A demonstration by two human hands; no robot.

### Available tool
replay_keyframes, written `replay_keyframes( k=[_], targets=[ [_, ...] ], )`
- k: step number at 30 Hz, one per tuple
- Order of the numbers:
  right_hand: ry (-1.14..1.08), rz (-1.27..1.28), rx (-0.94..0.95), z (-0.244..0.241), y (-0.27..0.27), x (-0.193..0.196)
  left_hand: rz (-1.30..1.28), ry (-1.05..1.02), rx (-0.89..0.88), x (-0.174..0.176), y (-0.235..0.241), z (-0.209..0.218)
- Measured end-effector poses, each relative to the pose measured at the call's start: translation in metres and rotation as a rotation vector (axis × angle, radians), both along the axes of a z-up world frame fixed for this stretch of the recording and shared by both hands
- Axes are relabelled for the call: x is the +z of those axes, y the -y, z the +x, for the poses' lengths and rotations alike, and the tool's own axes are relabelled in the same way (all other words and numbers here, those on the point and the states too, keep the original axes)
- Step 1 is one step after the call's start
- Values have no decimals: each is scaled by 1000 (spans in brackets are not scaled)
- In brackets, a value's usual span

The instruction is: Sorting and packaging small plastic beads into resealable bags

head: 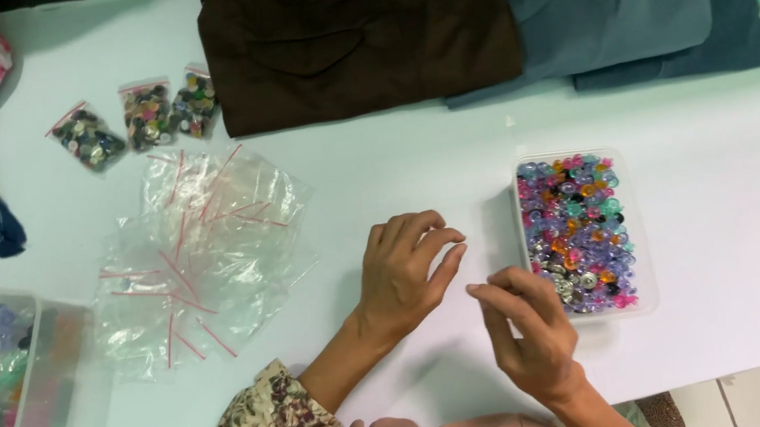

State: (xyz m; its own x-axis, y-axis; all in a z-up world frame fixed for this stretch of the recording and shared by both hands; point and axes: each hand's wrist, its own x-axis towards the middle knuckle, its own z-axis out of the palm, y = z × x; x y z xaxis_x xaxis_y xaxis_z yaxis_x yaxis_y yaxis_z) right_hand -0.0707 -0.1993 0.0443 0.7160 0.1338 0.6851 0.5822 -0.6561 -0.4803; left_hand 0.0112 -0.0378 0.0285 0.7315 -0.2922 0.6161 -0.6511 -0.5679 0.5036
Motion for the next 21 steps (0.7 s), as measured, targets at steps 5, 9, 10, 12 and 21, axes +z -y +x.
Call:
replay_keyframes(
  k=[5, 9, 10, 12, 21],
  targets=[
    [-60, -45, -233, 13, 75, 0, 106, 4, -108, 3, 66, 18],
    [-137, -172, -488, 27, 123, -2, 186, -43, -158, 10, 116, 25],
    [-135, -174, -494, 31, 134, -8, 184, -40, -164, 1, 126, 29],
    [-255, -312, -546, 38, 155, -20, 245, 21, -126, -19, 146, 37],
    [-377, -590, -648, 49, 147, -12, 190, 185, -68, -45, 164, 47]
  ],
)
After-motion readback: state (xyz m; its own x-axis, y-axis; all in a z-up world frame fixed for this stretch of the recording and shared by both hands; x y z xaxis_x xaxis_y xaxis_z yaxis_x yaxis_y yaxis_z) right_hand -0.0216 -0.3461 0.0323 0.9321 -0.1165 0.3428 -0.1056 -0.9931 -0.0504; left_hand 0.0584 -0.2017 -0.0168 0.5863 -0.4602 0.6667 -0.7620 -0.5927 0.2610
